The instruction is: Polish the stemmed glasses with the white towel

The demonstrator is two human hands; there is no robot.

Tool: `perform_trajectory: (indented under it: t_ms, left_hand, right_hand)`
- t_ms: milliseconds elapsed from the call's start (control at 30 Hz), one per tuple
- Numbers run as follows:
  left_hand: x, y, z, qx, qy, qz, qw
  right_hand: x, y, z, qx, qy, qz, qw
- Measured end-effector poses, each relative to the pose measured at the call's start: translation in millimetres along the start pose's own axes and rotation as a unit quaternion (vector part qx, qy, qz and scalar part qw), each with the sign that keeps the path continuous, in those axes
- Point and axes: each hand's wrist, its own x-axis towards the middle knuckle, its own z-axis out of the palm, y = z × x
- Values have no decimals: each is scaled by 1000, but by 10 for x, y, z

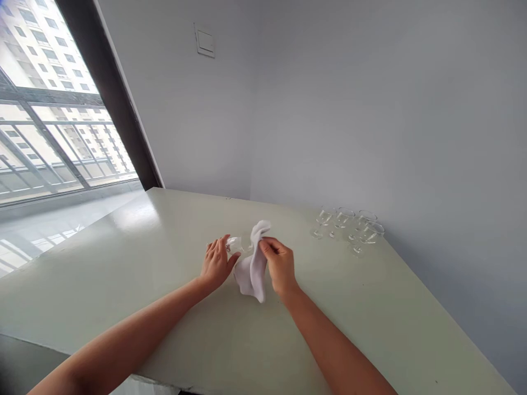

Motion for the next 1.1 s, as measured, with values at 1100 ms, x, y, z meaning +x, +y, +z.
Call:
perform_trajectory:
  t_ms: [1100]
  left_hand:
    - [98,63,-402,-247,-306,88,915]
  right_hand:
    - [-175,-243,-203,-134,-414,143,889]
